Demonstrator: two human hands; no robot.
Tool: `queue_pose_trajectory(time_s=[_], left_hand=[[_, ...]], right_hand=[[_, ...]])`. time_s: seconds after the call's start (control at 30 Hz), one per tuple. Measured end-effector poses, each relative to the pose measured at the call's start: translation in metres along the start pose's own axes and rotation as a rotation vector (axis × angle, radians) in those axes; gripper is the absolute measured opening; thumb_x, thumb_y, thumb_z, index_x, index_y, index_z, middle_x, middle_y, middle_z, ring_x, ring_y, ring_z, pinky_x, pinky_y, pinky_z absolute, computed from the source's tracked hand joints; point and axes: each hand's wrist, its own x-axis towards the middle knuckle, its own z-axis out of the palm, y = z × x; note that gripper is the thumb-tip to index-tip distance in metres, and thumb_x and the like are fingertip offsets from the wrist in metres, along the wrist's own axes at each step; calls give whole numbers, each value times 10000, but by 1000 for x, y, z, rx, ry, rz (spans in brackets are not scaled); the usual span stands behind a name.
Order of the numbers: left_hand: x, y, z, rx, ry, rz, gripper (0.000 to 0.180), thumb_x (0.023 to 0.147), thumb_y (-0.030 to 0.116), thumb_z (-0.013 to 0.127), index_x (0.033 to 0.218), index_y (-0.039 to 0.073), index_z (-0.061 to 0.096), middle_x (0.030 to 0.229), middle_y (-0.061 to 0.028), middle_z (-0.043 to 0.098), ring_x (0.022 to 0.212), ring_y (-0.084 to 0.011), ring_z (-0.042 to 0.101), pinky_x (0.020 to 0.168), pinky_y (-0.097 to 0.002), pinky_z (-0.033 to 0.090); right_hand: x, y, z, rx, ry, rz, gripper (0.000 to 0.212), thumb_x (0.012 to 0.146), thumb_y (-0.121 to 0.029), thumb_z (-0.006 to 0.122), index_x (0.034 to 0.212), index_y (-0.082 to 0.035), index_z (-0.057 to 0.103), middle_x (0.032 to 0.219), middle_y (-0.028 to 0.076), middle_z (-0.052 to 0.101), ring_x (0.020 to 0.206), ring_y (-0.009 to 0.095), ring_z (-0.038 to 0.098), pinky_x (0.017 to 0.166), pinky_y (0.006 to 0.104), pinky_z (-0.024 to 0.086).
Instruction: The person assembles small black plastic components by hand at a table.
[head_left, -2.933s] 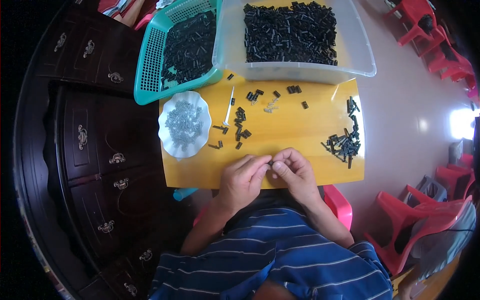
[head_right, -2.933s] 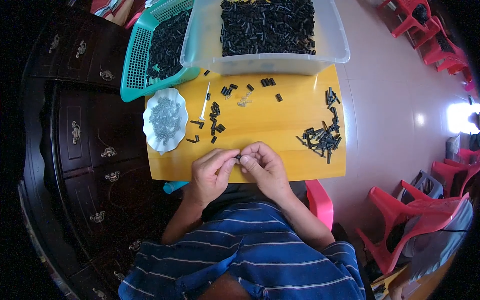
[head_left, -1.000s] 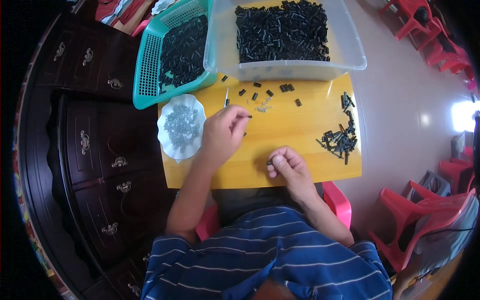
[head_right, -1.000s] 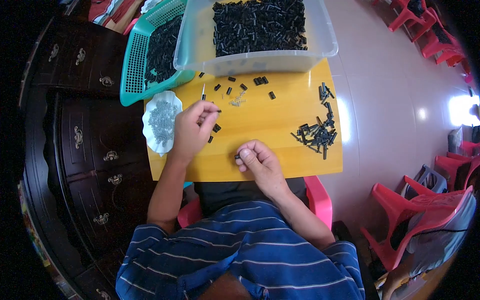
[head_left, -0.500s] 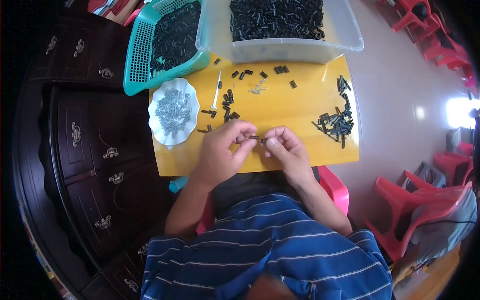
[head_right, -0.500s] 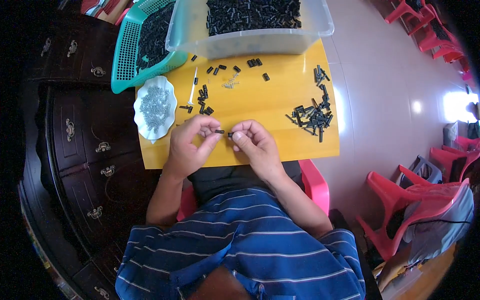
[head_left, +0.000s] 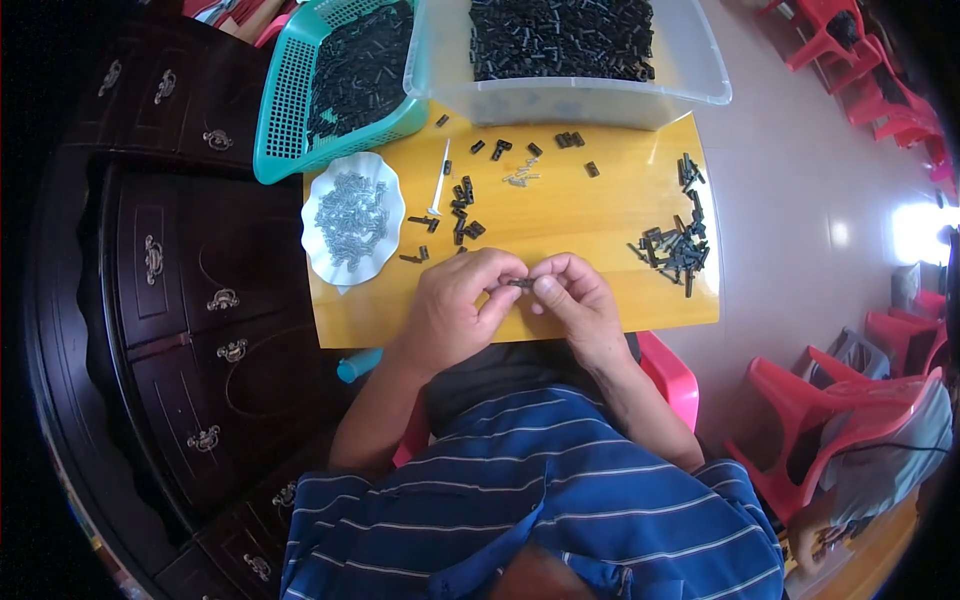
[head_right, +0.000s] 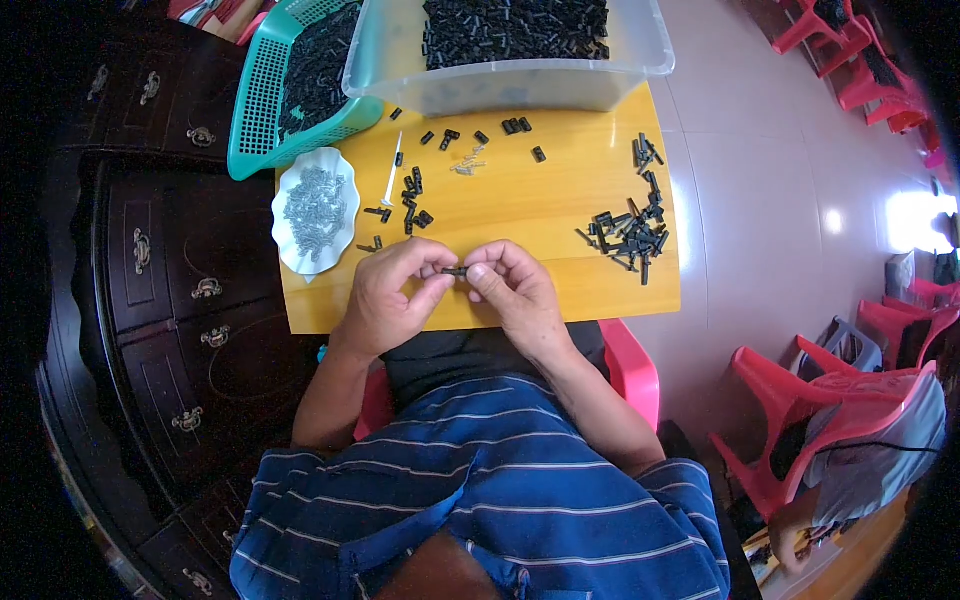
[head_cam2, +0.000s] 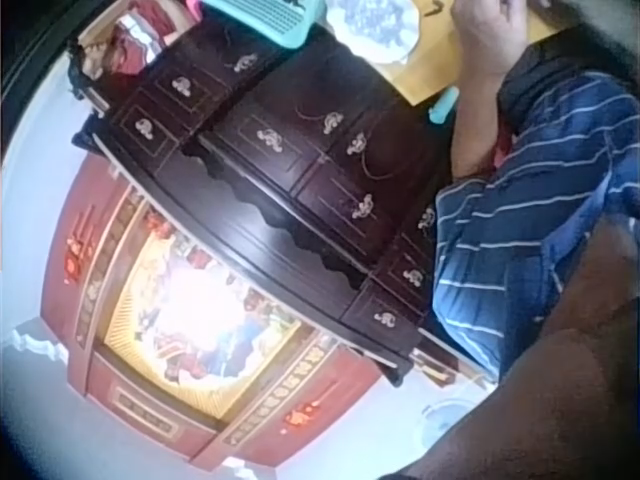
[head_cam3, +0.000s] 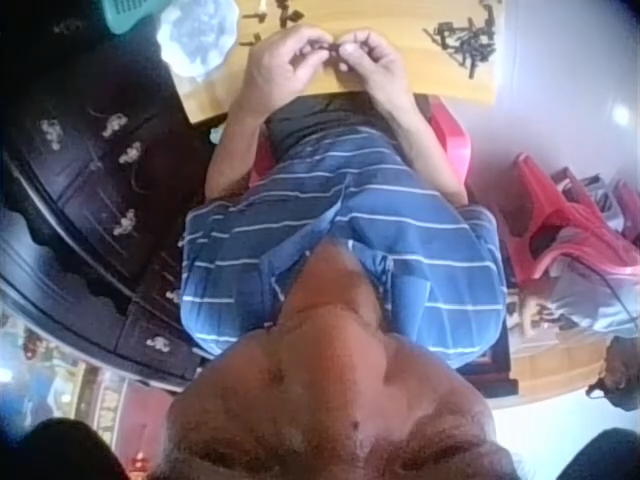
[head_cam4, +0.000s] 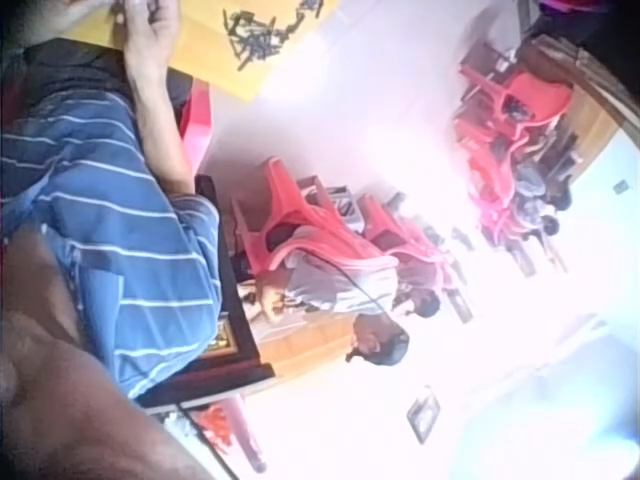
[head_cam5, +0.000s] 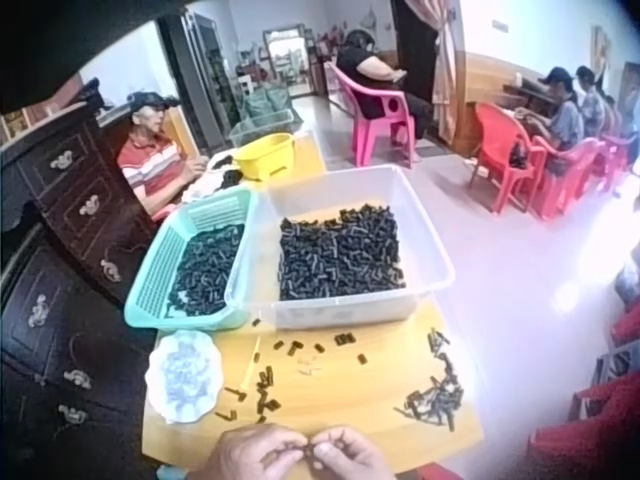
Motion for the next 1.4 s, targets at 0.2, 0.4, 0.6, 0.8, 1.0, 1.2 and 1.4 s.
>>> queue_pose_trajectory(time_s=[0.2, 0.4, 0.6, 0.8, 1.0, 1.2, 1.4], left_hand=[[0, 1, -6, 38, -98, 20, 188, 802, -35, 725, 968, 19, 655, 832, -120, 670, 737, -260, 672, 650, -335, 521], [1, 4, -3, 87, -105, 86, 156, 809, -26, 701, 943, 25, 640, 854, -141, 675, 794, -328, 676, 691, -393, 529], [-3, 4, -4, 82, -147, 7, 179, 822, -18, 680, 981, 35, 615, 849, -148, 673, 805, -348, 675, 692, -417, 529], [-14, 5, 1, 273, -211, 122, 284, 830, -30, 647, 1100, 54, 621, 912, -156, 679, 869, -353, 669, 758, -444, 530], [-17, 7, -9, 249, -270, 210, 387, 853, 0, 612, 1231, 79, 607, 922, -161, 666, 889, -360, 645, 778, -471, 517], [-19, 1, -5, -7, -58, -26, 313, 885, 42, 684, 1193, 38, 626, 920, -148, 688, 801, -296, 692, 705, -364, 550], [-26, -11, -4, -133, -11, -89, 98, 905, 66, 671, 990, 19, 657, 856, -144, 677, 782, -286, 692, 670, -355, 535]], right_hand=[[-2, 1, 1, -86, -9, -20, 89, 1008, -97, 631, 1053, -21, 633, 908, -18, 647, 818, 59, 580, 761, 214, 479], [-7, 2, 4, -405, 80, -196, 54, 962, -55, 677, 983, -9, 660, 840, 3, 674, 782, 59, 610, 716, 228, 497], [-7, -3, 5, -528, 50, -223, 66, 955, -63, 688, 975, -4, 665, 823, 8, 675, 763, 53, 607, 699, 225, 497], [-5, 3, -3, -362, -43, -13, 74, 982, -88, 668, 987, -17, 645, 839, -9, 659, 747, 51, 577, 688, 201, 463], [-2, -3, -8, -59, -175, 207, 80, 1011, -112, 630, 992, -34, 636, 880, 9, 667, 760, 66, 568, 705, 209, 479], [0, -4, 0, -12, -117, 141, 77, 1008, -112, 631, 1016, -37, 645, 904, 20, 681, 768, 74, 577, 741, 221, 487], [2, -2, 3, -46, -74, 90, 78, 999, -101, 643, 1022, -27, 642, 904, 36, 691, 764, 81, 580, 749, 230, 492]])
